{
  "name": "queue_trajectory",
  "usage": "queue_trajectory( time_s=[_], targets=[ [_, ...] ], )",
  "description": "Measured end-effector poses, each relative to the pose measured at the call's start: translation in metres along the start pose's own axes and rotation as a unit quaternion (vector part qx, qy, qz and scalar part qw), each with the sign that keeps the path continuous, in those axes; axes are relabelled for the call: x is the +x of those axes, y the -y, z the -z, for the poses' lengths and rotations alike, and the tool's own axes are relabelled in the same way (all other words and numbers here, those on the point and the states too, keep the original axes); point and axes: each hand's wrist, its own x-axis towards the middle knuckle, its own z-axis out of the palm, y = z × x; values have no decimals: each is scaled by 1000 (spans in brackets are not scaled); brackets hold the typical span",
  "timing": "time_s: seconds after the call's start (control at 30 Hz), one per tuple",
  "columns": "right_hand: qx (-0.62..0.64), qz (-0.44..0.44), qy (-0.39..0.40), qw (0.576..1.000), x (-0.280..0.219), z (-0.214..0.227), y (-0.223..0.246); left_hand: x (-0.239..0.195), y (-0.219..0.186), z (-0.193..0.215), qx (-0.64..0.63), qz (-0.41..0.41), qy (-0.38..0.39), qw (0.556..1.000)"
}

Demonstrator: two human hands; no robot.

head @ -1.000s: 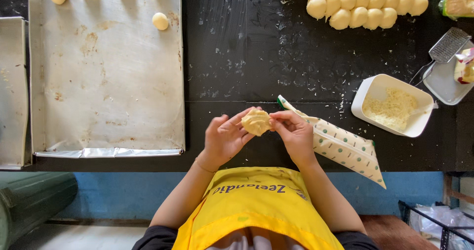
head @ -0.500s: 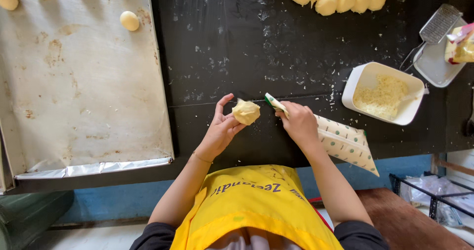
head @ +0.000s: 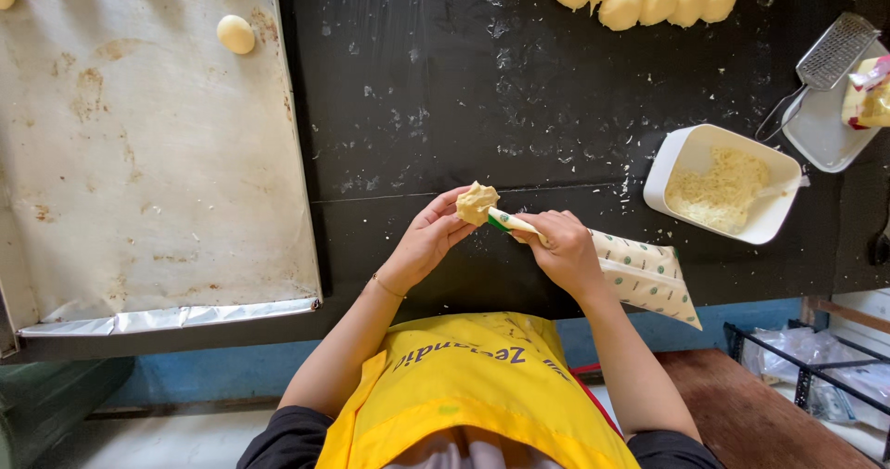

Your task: The person repeatedly takes small dough balls, flattens them, fills them with grated cheese from a container, and rolls them into balls before placing them on a baking tray. The process is repeated multiple times throughout the clip.

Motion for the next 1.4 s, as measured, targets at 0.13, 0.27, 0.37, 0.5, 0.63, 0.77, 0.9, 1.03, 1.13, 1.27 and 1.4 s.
queue_trajectory(
  time_s=[0.13, 0.27, 0.37, 0.5, 0.63, 0.77, 0.9, 1.03, 1.13, 1.27, 1.4],
  targets=[
    [6, -13, 2, 1000, 4, -1, 0, -1, 1, 0, 6, 3, 6, 1000],
    [8, -15, 18, 1000, 3, 0, -2, -5, -4, -8, 30, 7, 8, 999],
    [12, -22, 22, 999, 5, -1, 0, -3, -3, -11, 36, 9, 10, 999],
    [8, -16, 28, 999, 5, 0, -2, 1, 2, -6, 36, 6, 12, 999],
    [3, -31, 40, 999, 4, -2, -4, 1, 1, -1, 3, 5, 0, 1000],
    [1, -37, 52, 998, 3, -3, -5, 1, -4, 0, -66, 4, -17, 998],
    [13, -30, 55, 998, 4, 13, 0, 6, -11, 14, -105, 17, -23, 994],
    [-20, -79, -85, 993, -2, 70, -38, 3, -44, 8, -118, -70, -48, 989],
    [-140, -143, -147, 969, -20, 129, -129, -1, -61, 11, -121, -92, -34, 988],
    [-219, -106, -46, 969, -12, 154, -182, 9, -64, 15, -130, -103, -15, 986],
    [-257, -70, -19, 964, -11, 129, -241, 3, -62, -6, -130, -114, -1, 985]
  ],
)
